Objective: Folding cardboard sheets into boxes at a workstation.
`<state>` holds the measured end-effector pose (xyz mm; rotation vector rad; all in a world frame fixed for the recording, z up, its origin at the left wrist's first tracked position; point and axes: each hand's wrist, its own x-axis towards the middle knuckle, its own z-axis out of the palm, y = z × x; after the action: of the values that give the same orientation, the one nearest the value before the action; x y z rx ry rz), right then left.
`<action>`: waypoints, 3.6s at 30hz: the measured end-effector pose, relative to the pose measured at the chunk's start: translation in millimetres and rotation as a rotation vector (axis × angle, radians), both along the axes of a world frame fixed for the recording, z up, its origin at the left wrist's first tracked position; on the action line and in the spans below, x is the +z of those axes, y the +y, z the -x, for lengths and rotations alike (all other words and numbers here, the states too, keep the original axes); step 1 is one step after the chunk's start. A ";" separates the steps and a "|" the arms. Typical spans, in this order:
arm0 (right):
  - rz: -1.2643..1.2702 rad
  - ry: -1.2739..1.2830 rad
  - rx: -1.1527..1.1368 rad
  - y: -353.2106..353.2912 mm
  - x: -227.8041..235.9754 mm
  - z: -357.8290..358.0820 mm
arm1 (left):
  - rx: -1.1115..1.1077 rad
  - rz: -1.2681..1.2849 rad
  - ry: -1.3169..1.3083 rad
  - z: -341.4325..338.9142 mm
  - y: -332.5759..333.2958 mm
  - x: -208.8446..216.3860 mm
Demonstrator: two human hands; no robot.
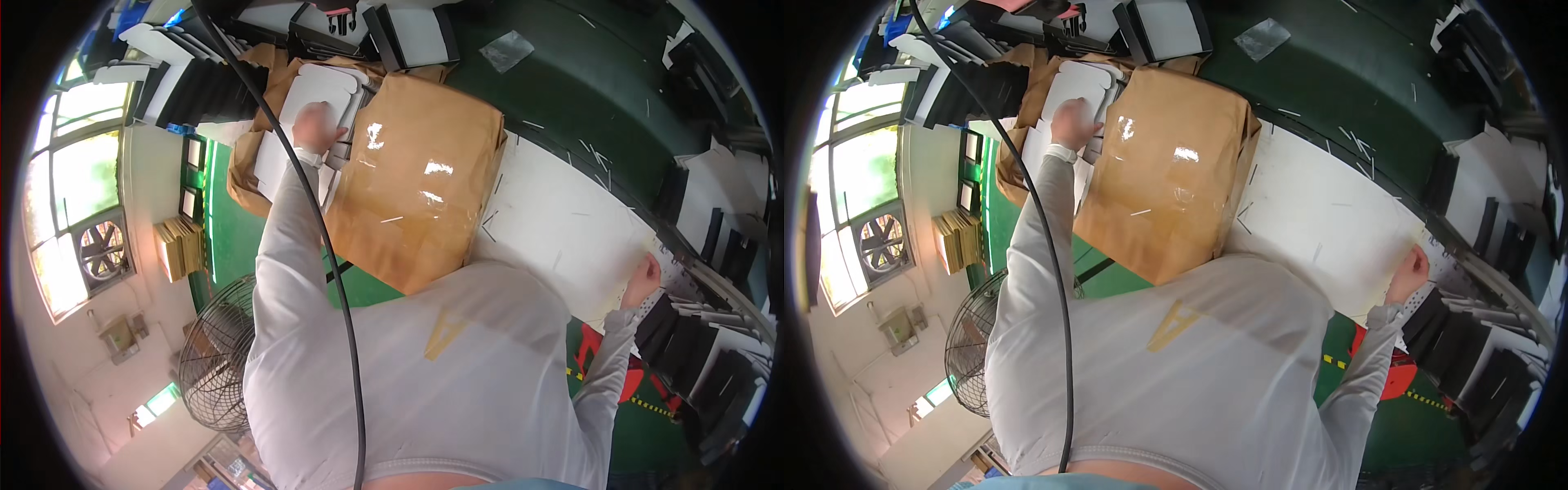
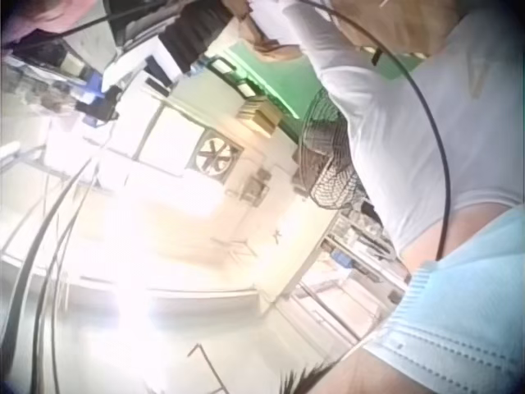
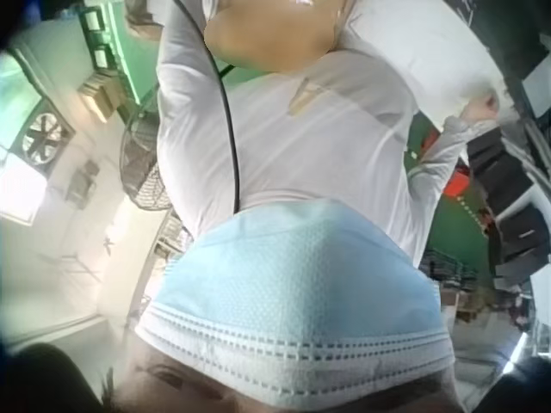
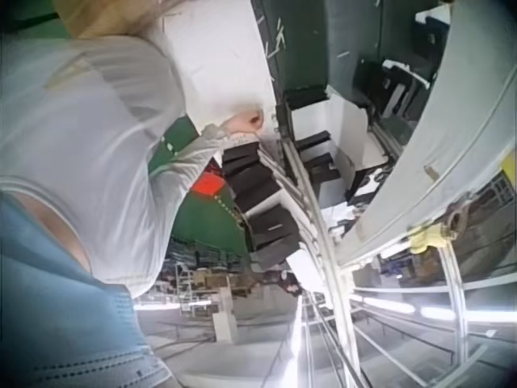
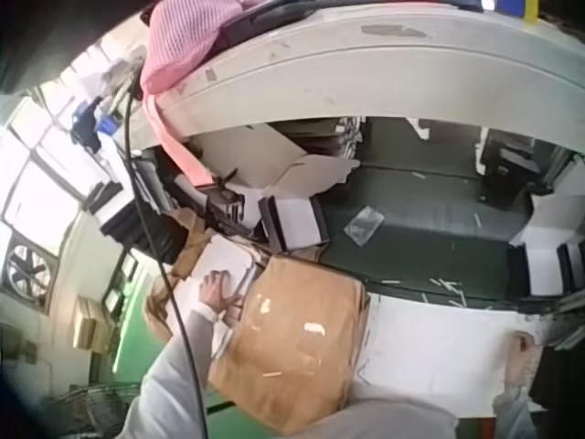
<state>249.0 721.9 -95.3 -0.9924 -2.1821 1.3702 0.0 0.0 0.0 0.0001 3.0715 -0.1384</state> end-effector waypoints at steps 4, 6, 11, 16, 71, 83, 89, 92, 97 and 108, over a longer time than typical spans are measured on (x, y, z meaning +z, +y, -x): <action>-0.051 -0.015 0.040 -3.3 -1.5 -4.1 | -0.104 0.036 0.100 -7.1 -1.6 -4.1; -0.058 -0.031 0.040 -3.5 -6.6 -4.0 | -0.123 0.062 0.117 -5.5 -0.2 -2.5; 0.044 -0.058 0.055 -6.2 -11.3 1.6 | -0.341 0.304 0.198 -0.3 8.6 7.7; 0.025 -0.058 0.106 -0.1 -8.2 -3.1 | -0.413 0.417 0.290 10.6 18.0 -2.7; 0.857 0.128 0.614 -271.2 210.2 71.2 | -0.143 -0.908 0.226 -84.6 151.0 159.8; 1.151 0.487 -0.134 -101.1 150.0 -16.6 | -0.005 -1.597 -0.635 -68.9 307.5 44.7; 1.208 0.446 -0.338 -65.0 69.3 -87.3 | -0.158 -1.464 -0.637 -90.9 385.5 -42.7; 1.172 0.464 -0.359 -78.5 75.8 -93.7 | -0.128 -1.546 -0.681 -101.1 385.2 -65.6; 0.840 -0.152 -0.236 -70.8 50.9 -87.9 | -0.066 -1.351 -0.675 -92.4 390.2 -76.0; -0.038 -0.308 0.288 -85.0 38.5 -54.9 | -0.344 -0.688 0.302 -46.7 387.1 -20.3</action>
<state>303.9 636.9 -56.8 -0.9563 -2.6568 1.3628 46.7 387.1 -20.3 0.5860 3.1904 0.9801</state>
